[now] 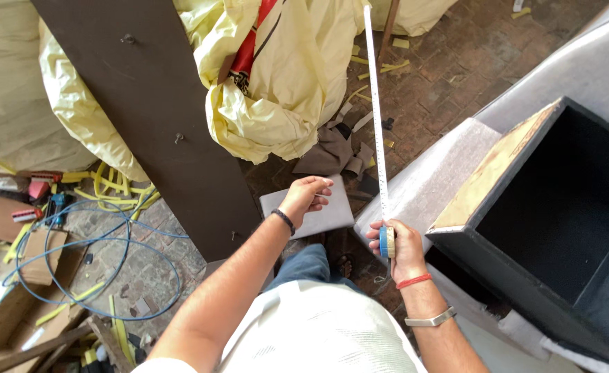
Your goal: The person unfolds a large yellow foam sheet and spreads it flat on a work table. They measure the foam with a tape measure, align a long wooden strip as a straightedge, and cut the foam along the strip with a long blade, repositioning the strip to continue the cut.
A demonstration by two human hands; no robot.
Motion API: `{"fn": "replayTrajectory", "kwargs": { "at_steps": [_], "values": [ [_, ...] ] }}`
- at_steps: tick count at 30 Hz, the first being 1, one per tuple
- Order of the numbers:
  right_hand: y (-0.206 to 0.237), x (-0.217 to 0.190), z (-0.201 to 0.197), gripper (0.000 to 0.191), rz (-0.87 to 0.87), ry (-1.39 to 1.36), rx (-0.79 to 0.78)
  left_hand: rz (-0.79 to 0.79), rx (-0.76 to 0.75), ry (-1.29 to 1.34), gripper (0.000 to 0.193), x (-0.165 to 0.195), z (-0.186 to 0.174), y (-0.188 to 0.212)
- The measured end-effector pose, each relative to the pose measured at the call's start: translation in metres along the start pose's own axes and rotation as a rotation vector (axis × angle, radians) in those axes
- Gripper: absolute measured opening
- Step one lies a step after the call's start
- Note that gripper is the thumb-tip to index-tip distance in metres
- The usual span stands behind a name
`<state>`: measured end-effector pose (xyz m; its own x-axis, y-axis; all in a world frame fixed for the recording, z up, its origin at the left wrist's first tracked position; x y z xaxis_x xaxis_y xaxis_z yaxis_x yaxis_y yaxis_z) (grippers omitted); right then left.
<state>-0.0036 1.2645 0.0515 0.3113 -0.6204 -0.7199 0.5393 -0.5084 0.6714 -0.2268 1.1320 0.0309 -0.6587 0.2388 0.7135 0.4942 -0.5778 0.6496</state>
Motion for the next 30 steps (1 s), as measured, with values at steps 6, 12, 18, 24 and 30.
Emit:
{"fn": "replayTrajectory", "kwargs": {
  "at_steps": [6, 12, 18, 24, 30],
  "values": [
    [-0.018, -0.014, 0.005, 0.034, 0.000, -0.029, -0.059, 0.014, -0.016, -0.031, 0.017, 0.025, 0.018, -0.011],
    [-0.044, -0.030, 0.013, 0.034, 0.001, -0.094, -0.027, 0.016, -0.049, -0.080, 0.018, 0.060, 0.029, -0.052],
    [-0.082, -0.063, 0.015, 0.035, -0.041, -0.103, 0.049, -0.037, -0.148, -0.188, 0.021, 0.094, 0.061, -0.138],
    [-0.128, -0.125, 0.032, 0.036, -0.034, -0.135, 0.182, -0.141, -0.434, -0.337, 0.032, 0.147, 0.124, -0.208],
    [-0.169, -0.178, 0.049, 0.037, -0.037, -0.107, 0.199, -0.109, -0.551, -0.479, 0.032, 0.171, 0.181, -0.260]
  ]
}}
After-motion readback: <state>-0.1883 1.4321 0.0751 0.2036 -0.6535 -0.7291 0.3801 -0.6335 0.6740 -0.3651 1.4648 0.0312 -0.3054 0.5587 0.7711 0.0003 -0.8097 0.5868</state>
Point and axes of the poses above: each hand's wrist, its own y-axis away from the middle knuckle, its own z-axis out of the palm, x = y × z, the point moved 8 cm from there along -y, towards the middle knuckle, and after that the axes turned 4 degrees about y, right-handed, at the moved point
